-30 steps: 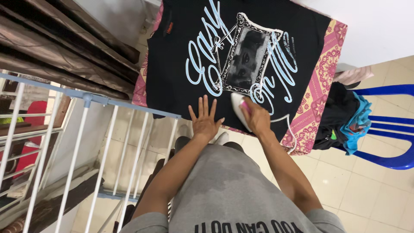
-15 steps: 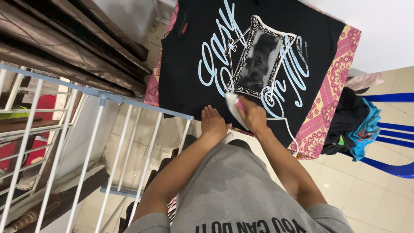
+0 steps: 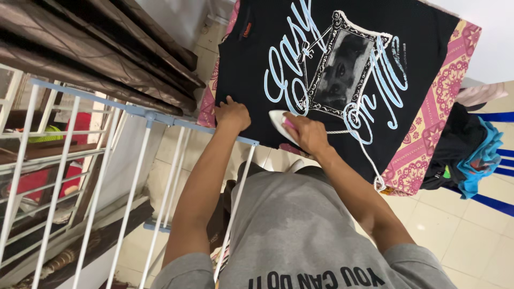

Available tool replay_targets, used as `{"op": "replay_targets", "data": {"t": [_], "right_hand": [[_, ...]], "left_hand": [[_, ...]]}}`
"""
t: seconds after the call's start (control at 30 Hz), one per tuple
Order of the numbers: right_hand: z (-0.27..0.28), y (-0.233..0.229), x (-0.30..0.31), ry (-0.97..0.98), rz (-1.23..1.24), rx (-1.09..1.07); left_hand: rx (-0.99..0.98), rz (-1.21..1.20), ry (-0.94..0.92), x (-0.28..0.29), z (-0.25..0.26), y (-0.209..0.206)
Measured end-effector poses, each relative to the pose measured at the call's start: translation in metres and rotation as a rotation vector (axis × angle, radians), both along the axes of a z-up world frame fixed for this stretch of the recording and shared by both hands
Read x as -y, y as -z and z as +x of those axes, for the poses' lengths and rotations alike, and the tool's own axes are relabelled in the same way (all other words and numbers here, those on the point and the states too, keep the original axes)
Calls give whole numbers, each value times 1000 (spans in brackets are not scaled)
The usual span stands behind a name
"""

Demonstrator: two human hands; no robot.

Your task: The person irons a black t-shirt on a patterned ironing board, then hangs it on a hanger. They then pick up a blue t-shirt, lay it on the ironing board, and begin ironing it.

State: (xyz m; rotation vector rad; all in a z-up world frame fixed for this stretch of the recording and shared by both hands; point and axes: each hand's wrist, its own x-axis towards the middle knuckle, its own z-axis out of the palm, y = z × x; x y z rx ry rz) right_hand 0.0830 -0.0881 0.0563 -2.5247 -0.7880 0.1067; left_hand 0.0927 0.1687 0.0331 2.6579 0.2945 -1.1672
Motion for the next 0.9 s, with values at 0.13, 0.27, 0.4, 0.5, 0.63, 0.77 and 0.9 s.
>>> {"op": "replay_targets", "data": {"t": [0.13,0.27,0.4,0.5,0.63,0.77,0.9], "right_hand": [[0,4,-16,144,-57,21],[0,10,-35,240,34,87],[-9,-1,-55,114,-87,27],[-1,-9,-62,42,-66,34],[9,-13,-58,-74,-104,34],[2,-10,-17,-151,-72,89],[-20,-5,60,-5,-140,100]], "left_hand": [[-27,-25,-45,3,-7,5],[-45,-50,-65,5,-11,6],[5,-52,-75,6,-11,13],[81,-33,-72,9,-14,15],[47,-57,-57,8,-14,3],[52,-61,-54,7,-12,9],[137,-50,-63,7,-13,28]]}}
